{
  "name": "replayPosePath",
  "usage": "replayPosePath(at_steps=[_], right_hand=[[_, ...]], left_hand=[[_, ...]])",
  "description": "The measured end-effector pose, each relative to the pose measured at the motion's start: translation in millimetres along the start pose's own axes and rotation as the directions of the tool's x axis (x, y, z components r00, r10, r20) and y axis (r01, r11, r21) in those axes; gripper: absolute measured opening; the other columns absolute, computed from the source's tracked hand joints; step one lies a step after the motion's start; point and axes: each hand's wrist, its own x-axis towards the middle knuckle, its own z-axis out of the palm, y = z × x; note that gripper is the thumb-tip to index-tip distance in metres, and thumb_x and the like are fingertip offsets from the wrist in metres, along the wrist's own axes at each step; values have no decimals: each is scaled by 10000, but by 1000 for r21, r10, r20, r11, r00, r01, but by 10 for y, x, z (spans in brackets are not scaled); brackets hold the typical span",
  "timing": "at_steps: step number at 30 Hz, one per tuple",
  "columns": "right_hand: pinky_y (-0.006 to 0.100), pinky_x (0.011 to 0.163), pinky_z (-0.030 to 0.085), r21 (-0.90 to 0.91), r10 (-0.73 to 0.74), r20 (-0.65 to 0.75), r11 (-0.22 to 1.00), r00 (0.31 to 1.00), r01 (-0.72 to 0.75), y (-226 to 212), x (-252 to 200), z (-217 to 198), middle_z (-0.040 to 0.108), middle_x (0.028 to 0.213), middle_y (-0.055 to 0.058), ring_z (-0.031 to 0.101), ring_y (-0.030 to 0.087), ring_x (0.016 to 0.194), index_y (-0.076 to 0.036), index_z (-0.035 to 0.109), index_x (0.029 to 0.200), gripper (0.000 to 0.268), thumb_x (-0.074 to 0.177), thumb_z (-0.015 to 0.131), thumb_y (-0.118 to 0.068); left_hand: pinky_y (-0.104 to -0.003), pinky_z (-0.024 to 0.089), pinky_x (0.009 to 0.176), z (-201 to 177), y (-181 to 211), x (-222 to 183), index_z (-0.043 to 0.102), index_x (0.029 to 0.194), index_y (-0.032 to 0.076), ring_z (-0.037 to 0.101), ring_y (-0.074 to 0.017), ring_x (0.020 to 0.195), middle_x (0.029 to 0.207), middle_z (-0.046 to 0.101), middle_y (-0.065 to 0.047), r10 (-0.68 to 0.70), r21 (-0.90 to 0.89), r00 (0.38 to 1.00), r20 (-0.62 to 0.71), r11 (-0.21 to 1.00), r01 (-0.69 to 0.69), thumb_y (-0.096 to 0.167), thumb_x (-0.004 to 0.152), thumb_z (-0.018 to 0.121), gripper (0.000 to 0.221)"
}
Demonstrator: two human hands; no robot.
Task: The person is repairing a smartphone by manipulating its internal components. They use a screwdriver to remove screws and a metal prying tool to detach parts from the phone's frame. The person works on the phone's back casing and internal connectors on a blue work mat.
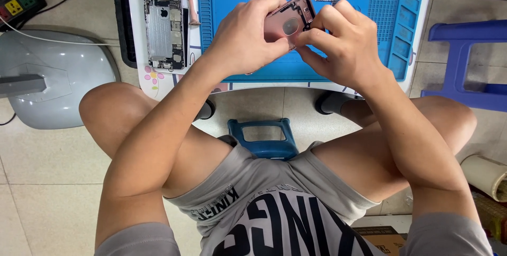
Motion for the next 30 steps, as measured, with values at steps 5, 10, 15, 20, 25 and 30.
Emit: replayPosePath(at_steps=[5, 10, 15, 20, 25, 30], right_hand=[[338, 638, 389, -62, -6, 30, 998, 1000, 8, 6, 24, 77, 591, 1046, 53, 441, 251, 785, -182, 730, 1026, 150, 1102, 837, -109], [321, 589, 371, -163, -25, 29, 986, 999, 30, 46, -6, 166, 529, 946, 20, 444, 224, 761, -213, 719, 1004, 188, 1180, 781, -235], [305, 589, 372, -181, -39, 19, 983, 999, 42, 113, 18, 214, 573, 923, -5, 454, 201, 748, -210, 739, 1045, 150, 1191, 766, -227], [291, 575, 371, -187, -18, 23, 982, 1000, 22, 191, 33, 276, 602, 892, -26, 490, 186, 753, -201, 738, 1043, 159, 1186, 807, -215], [288, 575, 400, -171, -29, 17, 985, 999, 31, 217, 42, 316, 613, 886, -24, 515, 187, 769, -197, 749, 1040, 158, 1185, 785, -249], [286, 558, 378, -164, -33, 18, 986, 999, 36, 294, -1, 339, 593, 855, -31, 497, 181, 741, -216, 760, 1038, 149, 1182, 780, -254]], left_hand=[[-451, 395, 524, 43, -58, 26, 622, 983, 169, 563, -326, 675, 829, 703, -37, 32, 7, 998, -48, 999, -32, 297, 856, 791, 247], [-481, 483, 587, 40, -86, 39, 712, 1182, 188, 660, -373, 738, 897, 787, -50, 71, 34, 994, -86, 997, -68, 243, 828, 747, 360], [-590, 519, 670, 53, -116, -6, 555, 1455, 232, 686, -493, 919, 1132, 794, -144, 40, 216, 992, -123, 976, -12, 347, 850, 858, 687], [-586, 525, 714, -11, -164, 13, 519, 1496, 217, 695, -471, 978, 1197, 779, -148, 10, 212, 996, -89, 977, 9, 316, 797, 929, 816], [-586, 545, 712, -13, -184, 33, 567, 1456, 224, 701, -472, 942, 1149, 779, -172, 0, 167, 991, -134, 986, 22, 47, 842, 712, 656], [-533, 551, 740, 23, -257, 68, 544, 1473, 195, 716, -426, 950, 1175, 784, -152, 30, 87, 991, -127, 996, -19, 68, 852, 733, 661]])
